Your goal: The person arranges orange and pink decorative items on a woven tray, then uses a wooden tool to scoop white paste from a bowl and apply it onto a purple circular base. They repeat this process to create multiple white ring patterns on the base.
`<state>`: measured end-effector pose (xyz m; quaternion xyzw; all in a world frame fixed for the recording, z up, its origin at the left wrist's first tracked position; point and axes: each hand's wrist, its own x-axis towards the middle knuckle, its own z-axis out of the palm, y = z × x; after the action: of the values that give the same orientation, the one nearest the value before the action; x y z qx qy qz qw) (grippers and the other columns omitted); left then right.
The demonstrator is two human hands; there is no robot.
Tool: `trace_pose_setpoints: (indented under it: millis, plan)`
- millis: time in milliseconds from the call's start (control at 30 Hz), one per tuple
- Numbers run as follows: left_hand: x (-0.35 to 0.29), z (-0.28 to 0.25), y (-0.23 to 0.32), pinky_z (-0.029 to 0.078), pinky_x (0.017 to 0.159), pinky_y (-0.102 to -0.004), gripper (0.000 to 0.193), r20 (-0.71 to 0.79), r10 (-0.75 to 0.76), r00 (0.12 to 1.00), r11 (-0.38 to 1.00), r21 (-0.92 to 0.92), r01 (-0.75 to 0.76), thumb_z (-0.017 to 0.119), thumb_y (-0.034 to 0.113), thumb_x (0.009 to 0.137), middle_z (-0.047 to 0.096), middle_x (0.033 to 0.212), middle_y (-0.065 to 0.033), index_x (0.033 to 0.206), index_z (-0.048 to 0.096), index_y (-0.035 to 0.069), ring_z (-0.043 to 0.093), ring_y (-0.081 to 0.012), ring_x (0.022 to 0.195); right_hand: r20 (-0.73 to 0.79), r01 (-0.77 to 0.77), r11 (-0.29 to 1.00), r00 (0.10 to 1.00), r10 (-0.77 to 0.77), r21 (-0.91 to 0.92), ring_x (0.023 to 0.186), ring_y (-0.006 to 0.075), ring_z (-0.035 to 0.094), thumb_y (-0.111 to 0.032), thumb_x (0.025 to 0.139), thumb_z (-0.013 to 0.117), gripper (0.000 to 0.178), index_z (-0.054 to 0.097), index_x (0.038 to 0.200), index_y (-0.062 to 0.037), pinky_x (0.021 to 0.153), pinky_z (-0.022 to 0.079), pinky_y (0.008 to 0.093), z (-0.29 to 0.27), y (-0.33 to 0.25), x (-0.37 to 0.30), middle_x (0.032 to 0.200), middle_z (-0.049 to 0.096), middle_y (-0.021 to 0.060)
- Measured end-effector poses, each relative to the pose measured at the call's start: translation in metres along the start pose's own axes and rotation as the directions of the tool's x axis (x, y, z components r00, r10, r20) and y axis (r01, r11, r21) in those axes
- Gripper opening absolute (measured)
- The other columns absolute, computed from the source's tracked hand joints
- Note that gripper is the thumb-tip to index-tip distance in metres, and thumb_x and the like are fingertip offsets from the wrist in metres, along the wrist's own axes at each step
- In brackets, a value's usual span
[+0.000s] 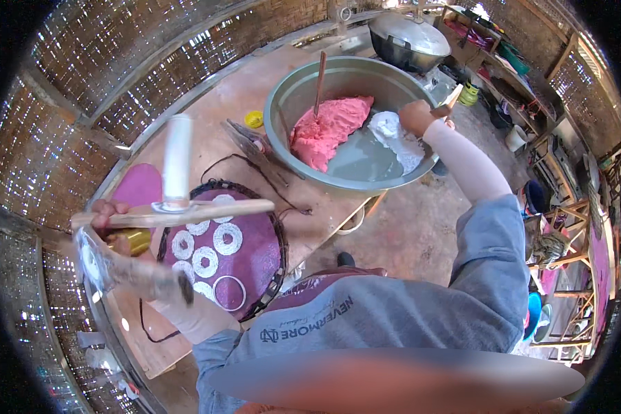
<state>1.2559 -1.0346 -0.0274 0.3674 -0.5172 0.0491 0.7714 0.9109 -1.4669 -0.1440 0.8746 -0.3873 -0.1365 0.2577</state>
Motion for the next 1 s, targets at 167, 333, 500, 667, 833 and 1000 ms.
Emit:
trace_pose_setpoints:
  millis: [167, 333, 500, 667, 833, 1000]
  plan:
    - [-0.010, -0.003, -0.003, 0.035, 0.082, -0.0329, 0.035, 0.295, -0.009, 0.955, 0.741, -0.639, 0.205, 0.079, 0.014, 0.059, 0.042, 0.096, -0.0022, 0.085, 0.057, 0.019, 0.044, -0.0170, 0.087, -0.433, 0.539, 0.566, 0.841, -0.324, 0.624, 0.078, 0.0262, 0.065, -0.034, 0.084, 0.051, 0.032, 0.067, 0.097, -0.0087, 0.070, 0.051, 0.0373, -0.168, -0.099, -0.037, 0.088, 0.067, 0.0111]
    - [-0.006, 0.004, -0.036, 0.033, 0.086, -0.0316, 0.035, 0.450, 0.365, 0.815, 0.350, -0.877, 0.328, 0.084, 0.027, 0.055, 0.044, 0.106, -0.0011, 0.084, 0.064, 0.028, 0.049, -0.0169, 0.089, -0.533, -0.807, -0.586, 0.467, -0.706, 0.069, 0.082, 0.0237, 0.057, -0.072, 0.081, 0.025, 0.087, 0.039, 0.129, -0.0007, 0.074, 0.047, 0.0327, -0.271, -0.275, -0.157, 0.113, 0.057, 0.0153]
    - [-0.047, -0.064, -0.013, 0.031, 0.099, -0.0434, 0.055, 0.166, -0.222, 0.961, 0.669, -0.691, 0.274, 0.071, 0.035, 0.070, 0.036, 0.131, -0.0106, 0.117, 0.050, 0.017, 0.039, -0.0284, 0.117, -0.732, -0.905, -0.419, 0.238, -0.638, 0.071, 0.047, 0.0165, 0.046, -0.080, 0.073, 0.024, 0.094, 0.039, 0.129, -0.0053, 0.037, 0.038, 0.0284, -0.267, -0.302, -0.172, 0.088, 0.060, 0.0141]
    - [-0.098, -0.115, 0.038, 0.043, 0.085, -0.0335, 0.041, -0.212, -0.364, 0.907, 0.826, 0.376, 0.420, 0.064, 0.016, 0.075, 0.051, 0.112, -0.0078, 0.113, 0.050, 0.007, 0.049, -0.0212, 0.102, -0.423, -0.327, -0.852, 0.759, -0.495, 0.409, 0.055, 0.0065, 0.049, -0.068, 0.082, 0.034, 0.075, 0.044, 0.120, -0.0033, 0.044, 0.041, 0.0200, -0.248, -0.266, -0.155, 0.088, 0.058, 0.0074]
    - [-0.116, -0.098, 0.079, 0.046, 0.069, -0.0367, 0.036, 0.268, -0.231, 0.935, 0.300, 0.934, -0.194, 0.071, 0.025, 0.063, 0.061, 0.097, -0.0079, 0.094, 0.061, 0.010, 0.059, -0.0255, 0.083, -0.458, 0.039, -0.712, 0.790, -0.408, 0.701, 0.066, 0.0082, 0.051, -0.042, 0.082, 0.058, 0.071, 0.026, 0.133, -0.0045, 0.053, 0.046, 0.0236, -0.272, -0.287, -0.148, 0.097, 0.052, 0.0082]
    - [-0.109, -0.081, 0.113, 0.047, 0.066, -0.0364, 0.041, 0.056, -0.404, 0.913, 0.448, 0.882, 0.145, 0.075, 0.033, 0.057, 0.064, 0.081, -0.0094, 0.089, 0.066, 0.010, 0.062, -0.0274, 0.072, -0.759, 0.628, -0.428, 0.568, -0.318, 0.650, 0.099, 0.0223, 0.050, -0.032, 0.074, 0.069, 0.089, 0.015, 0.137, 0.0008, 0.086, 0.041, 0.0329, -0.306, -0.285, -0.157, 0.118, 0.045, 0.0153]
